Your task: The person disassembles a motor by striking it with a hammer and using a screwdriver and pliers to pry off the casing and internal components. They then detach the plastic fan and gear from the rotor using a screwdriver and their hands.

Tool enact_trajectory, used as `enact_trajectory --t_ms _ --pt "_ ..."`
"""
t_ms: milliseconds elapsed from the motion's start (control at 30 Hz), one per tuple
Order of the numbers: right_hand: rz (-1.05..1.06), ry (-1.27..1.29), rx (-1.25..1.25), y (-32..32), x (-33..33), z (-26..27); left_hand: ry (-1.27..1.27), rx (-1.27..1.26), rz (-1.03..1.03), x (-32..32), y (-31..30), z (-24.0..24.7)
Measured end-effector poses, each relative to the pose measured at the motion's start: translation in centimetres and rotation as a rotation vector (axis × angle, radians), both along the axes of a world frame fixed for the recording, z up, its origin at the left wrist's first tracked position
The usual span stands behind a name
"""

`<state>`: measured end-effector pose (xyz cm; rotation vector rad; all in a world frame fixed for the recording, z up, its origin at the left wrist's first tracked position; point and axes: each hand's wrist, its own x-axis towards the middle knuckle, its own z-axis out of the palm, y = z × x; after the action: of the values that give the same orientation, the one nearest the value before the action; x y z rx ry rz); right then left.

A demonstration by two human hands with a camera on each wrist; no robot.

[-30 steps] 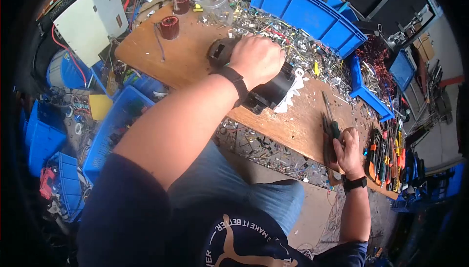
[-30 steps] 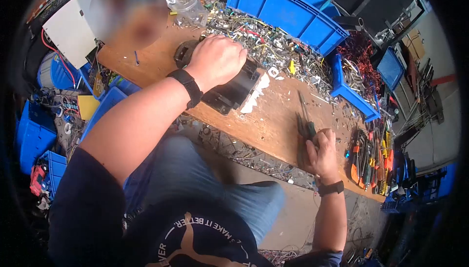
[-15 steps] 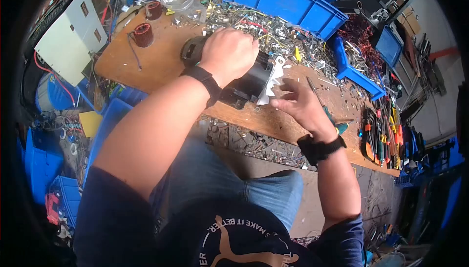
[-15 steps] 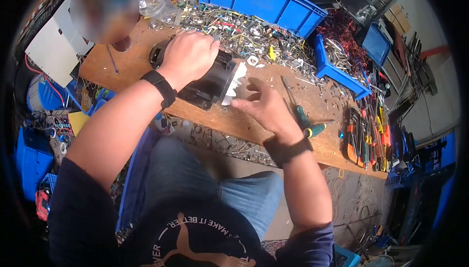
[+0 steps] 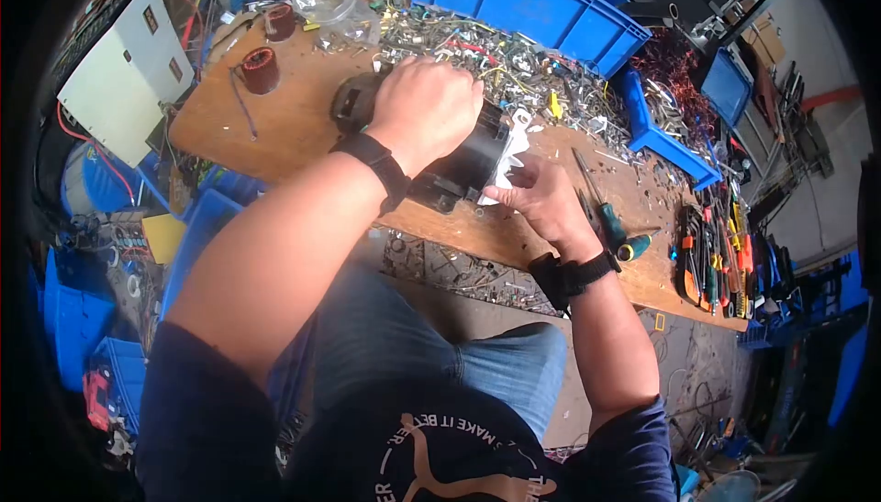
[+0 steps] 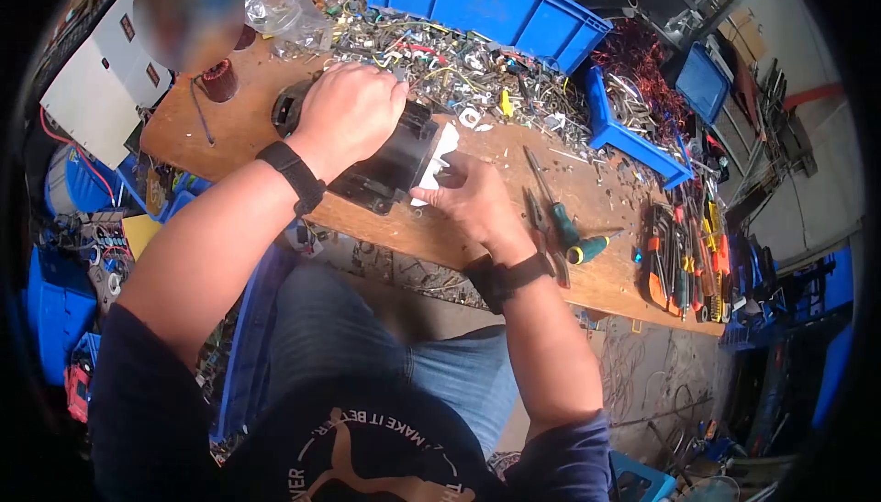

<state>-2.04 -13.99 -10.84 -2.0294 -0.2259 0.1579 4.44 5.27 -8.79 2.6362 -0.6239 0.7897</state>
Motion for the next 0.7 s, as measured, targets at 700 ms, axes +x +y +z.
enact_trajectory --t_ms 700 --pt "-0.001 0.203 0.196 -0.1 -0.4 0.4 -0.009 -0.019 -0.013 -0.2 0.1 0.3"
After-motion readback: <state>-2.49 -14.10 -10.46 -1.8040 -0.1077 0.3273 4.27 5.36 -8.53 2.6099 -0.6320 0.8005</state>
